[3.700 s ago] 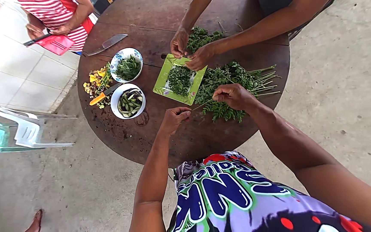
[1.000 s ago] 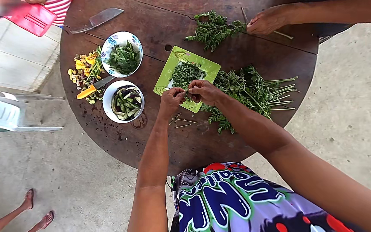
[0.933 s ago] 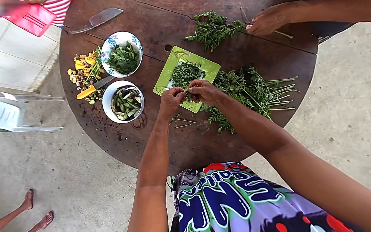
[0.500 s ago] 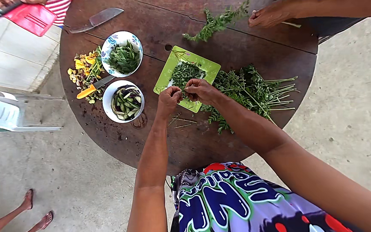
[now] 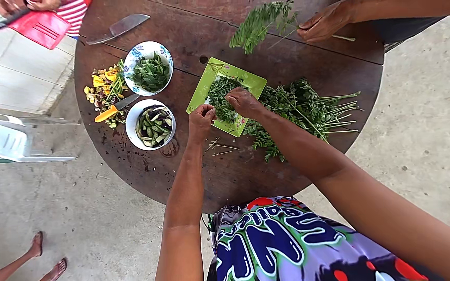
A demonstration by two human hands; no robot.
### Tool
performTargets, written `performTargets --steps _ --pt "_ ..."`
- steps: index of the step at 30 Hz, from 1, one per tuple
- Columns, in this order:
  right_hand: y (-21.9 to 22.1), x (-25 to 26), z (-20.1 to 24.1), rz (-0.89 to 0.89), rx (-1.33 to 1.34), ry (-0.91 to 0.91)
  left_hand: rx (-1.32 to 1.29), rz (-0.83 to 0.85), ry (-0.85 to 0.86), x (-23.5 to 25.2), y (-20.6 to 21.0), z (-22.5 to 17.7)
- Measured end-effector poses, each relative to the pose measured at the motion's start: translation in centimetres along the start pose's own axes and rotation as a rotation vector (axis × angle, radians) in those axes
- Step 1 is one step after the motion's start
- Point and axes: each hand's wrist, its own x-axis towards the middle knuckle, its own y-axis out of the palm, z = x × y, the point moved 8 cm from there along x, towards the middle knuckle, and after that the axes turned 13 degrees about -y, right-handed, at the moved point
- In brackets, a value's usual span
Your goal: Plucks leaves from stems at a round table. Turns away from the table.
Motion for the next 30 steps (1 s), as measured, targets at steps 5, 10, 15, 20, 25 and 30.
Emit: performTargets --steps 5,10,15,20,25,30 --pt "0.2 0.0 2.0 0.109 0.013 -0.052 -0.048 0.005 -0.016 0.3 0.1 0.7" --pt "0.7 0.1 2.7 0.161 0.068 -0.014 -0.063 0.026 -0.013 0.0 0.7 0.2" --pt "0.3 0.0 3.3 0.176 0.038 -0.081 -0.24 0.202 -0.034 -0.1 1.5 0.1" --pt "0.1 0.2 3.8 0.178 -0.037 -0.179 -0.185 0.224 -0.054 0.3 2.3 -0.7" --pt "-0.1 0.0 3.3 0.191 -0.048 -0.198 -0.066 0.23 -0.101 0.8 2.6 -1.2" --pt "-0.4 -0.1 2.7 0.163 -0.077 -0.202 0.004 0.245 -0.128 1.1 2.9 -1.5"
